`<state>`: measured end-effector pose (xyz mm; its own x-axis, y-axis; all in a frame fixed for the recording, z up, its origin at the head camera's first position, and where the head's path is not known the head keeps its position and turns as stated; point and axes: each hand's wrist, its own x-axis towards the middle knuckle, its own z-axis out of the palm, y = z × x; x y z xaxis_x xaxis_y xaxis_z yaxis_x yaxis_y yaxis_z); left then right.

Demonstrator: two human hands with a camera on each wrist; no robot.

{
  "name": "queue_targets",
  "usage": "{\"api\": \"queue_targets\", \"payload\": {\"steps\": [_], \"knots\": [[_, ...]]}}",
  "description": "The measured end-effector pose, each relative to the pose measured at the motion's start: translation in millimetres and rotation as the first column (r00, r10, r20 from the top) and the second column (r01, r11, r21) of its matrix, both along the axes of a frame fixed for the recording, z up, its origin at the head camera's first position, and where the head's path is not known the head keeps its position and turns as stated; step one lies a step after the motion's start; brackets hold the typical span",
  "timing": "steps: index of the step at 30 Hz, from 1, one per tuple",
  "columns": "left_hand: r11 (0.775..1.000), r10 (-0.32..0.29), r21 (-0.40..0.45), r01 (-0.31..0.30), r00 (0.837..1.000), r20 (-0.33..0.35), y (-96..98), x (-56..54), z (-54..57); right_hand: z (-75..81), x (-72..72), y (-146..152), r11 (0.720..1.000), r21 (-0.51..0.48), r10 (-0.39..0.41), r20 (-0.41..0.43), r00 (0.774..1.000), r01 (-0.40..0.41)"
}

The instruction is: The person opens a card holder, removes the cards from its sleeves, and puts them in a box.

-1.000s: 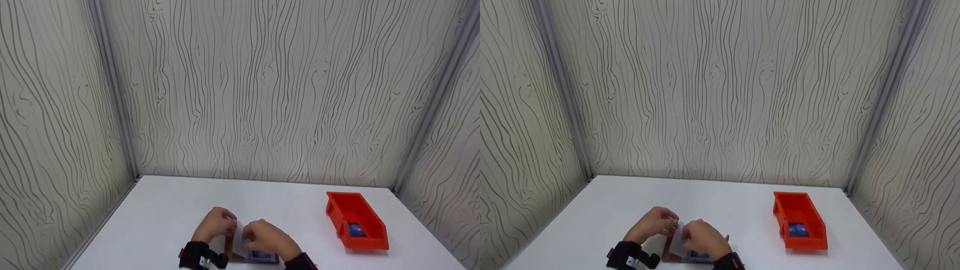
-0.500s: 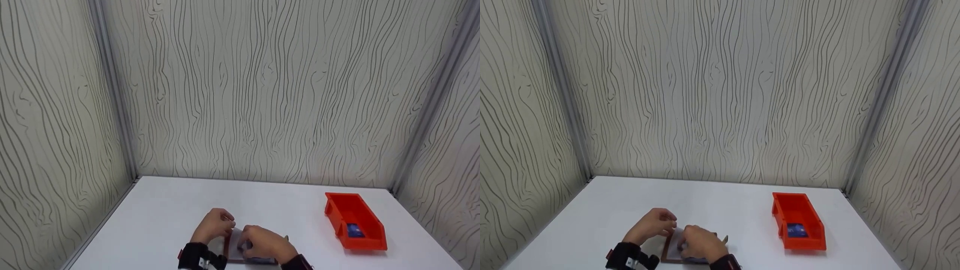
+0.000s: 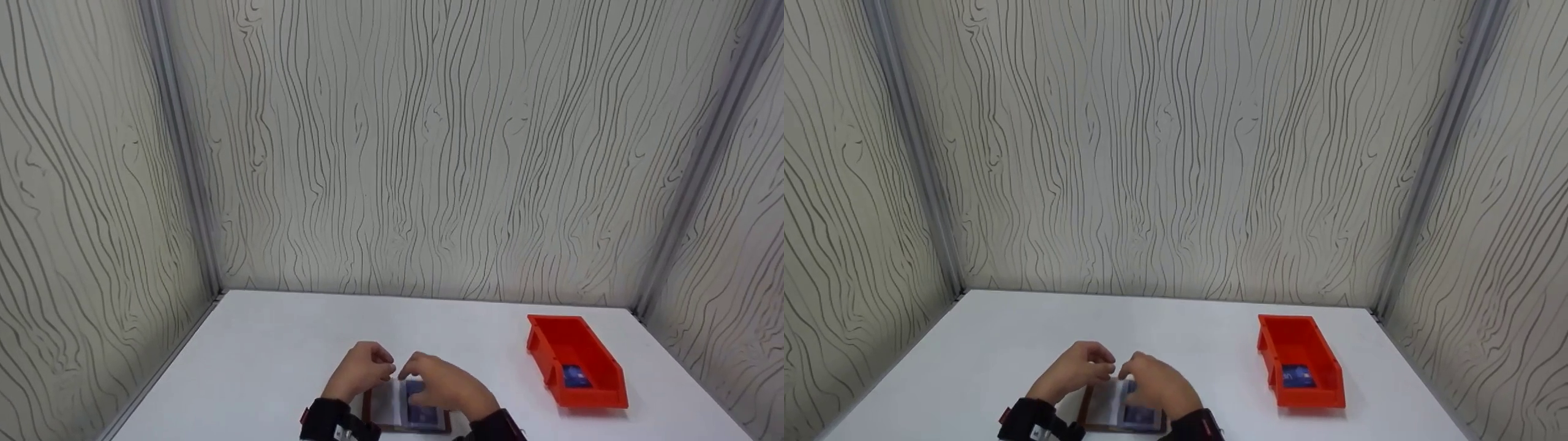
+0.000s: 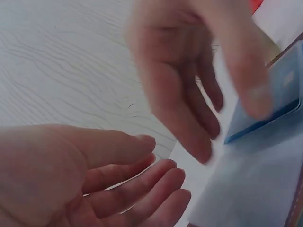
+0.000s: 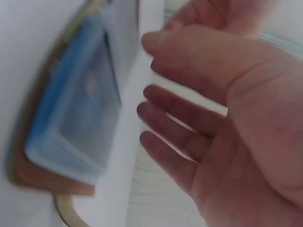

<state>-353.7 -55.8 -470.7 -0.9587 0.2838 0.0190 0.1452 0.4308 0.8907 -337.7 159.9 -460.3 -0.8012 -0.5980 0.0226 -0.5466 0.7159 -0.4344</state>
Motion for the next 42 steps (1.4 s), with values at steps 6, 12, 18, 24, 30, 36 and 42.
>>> {"api": "queue_targets", "payload": {"steps": [6, 12, 18, 24, 30, 36, 42], "knots": [[1.0, -0.029, -0.002, 0.029, 0.999, 0.036, 13.3, 3.1, -3.9, 8.3, -3.9, 23.7, 0.99, -0.001, -0.143, 0.027, 0.989, 0.143], [0.997, 0.049, -0.061, -0.044, 0.996, 0.08, 20.1, 6.7, -9.1, 5.3, -1.1, 20.7, 0.975, 0.066, -0.218, 0.093, 0.971, 0.213], [0.997, 0.072, -0.021, -0.07, 0.99, 0.12, 20.5, 9.8, -12.1, 1.3, 4.4, 14.6, 0.962, 0.131, -0.255, 0.108, 0.961, 0.241], [0.999, 0.041, 0.009, -0.043, 0.987, 0.155, 19.4, 10.9, -14.1, -1.3, 3.5, 13.9, 0.962, 0.13, -0.251, 0.092, 0.964, 0.238], [0.998, 0.057, -0.014, -0.055, 0.988, 0.142, 19.8, 10.3, -16.9, 1.3, 1.1, 13.2, 0.951, 0.15, -0.293, 0.156, 0.943, 0.271], [0.998, 0.058, -0.019, -0.056, 0.992, 0.112, 18.5, 9.9, -22.1, -2.4, 2.5, 12.5, 0.959, 0.147, -0.253, 0.055, 0.966, 0.243], [0.998, 0.069, -0.017, -0.067, 0.992, 0.108, 17.5, 7.6, -26.0, -2.0, 1.1, 10.1, 0.949, 0.163, -0.291, 0.116, 0.95, 0.271]]}}
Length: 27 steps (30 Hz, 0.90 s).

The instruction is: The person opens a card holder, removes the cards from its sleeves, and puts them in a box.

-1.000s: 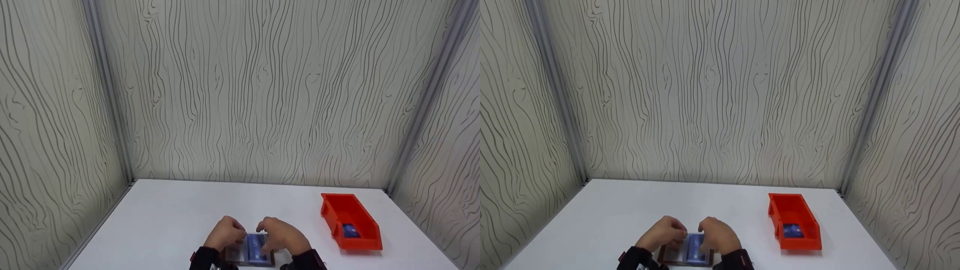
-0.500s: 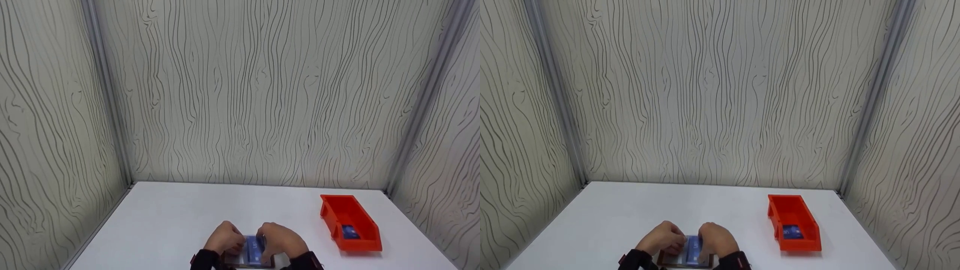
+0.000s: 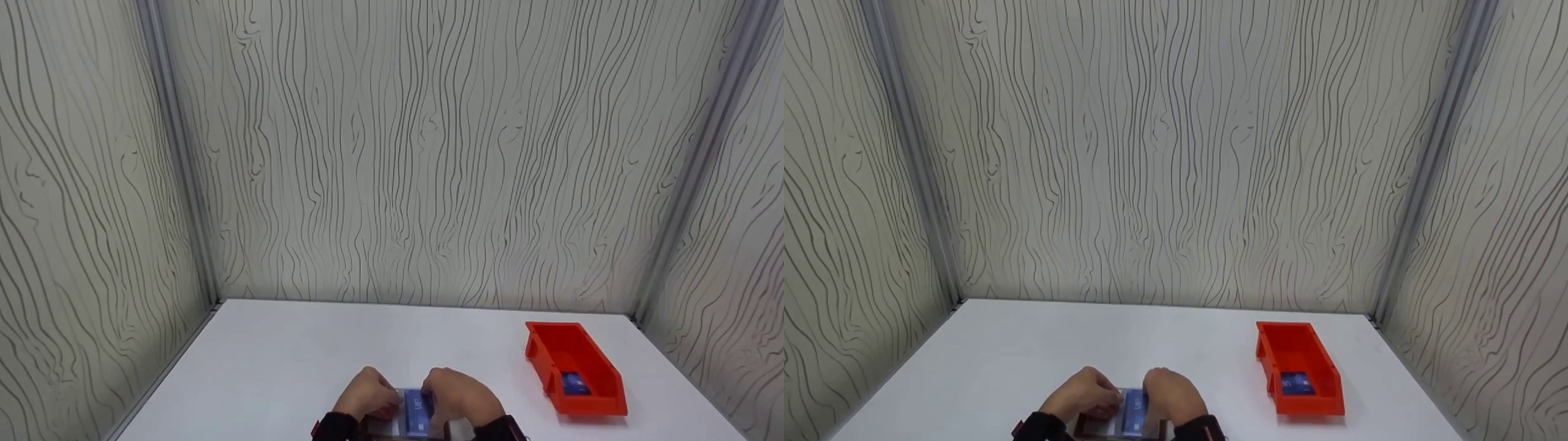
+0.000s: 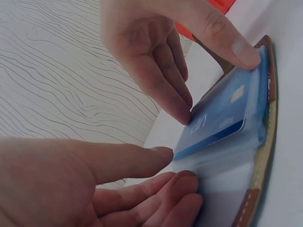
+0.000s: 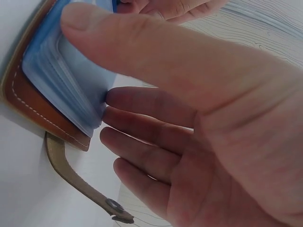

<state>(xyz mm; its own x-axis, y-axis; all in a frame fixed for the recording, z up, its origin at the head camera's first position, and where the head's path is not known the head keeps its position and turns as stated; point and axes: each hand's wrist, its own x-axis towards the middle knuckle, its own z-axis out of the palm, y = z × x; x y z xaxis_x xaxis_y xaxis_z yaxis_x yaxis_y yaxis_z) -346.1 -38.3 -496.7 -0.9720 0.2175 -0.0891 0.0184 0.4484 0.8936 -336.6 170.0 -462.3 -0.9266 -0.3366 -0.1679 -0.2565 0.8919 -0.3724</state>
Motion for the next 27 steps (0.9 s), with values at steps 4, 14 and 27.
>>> {"api": "queue_targets", "payload": {"steps": [4, 14, 27], "knots": [[1.0, 0.007, -0.001, -0.007, 1.0, 0.002, 0.9, -1.1, -1.6, 0.7, -0.6, -0.6, 0.999, -0.011, -0.035, 0.058, 0.998, 0.035], [1.0, 0.015, 0.007, -0.015, 1.0, -0.005, 3.1, -9.0, -8.5, 2.2, 0.2, -1.1, 0.999, -0.021, -0.034, 0.07, 0.997, 0.036], [1.0, 0.004, 0.011, -0.004, 1.0, 0.024, 2.3, -8.6, -11.1, -3.2, 1.3, -7.2, 0.995, -0.049, 0.088, -0.022, 0.996, -0.089]]}}
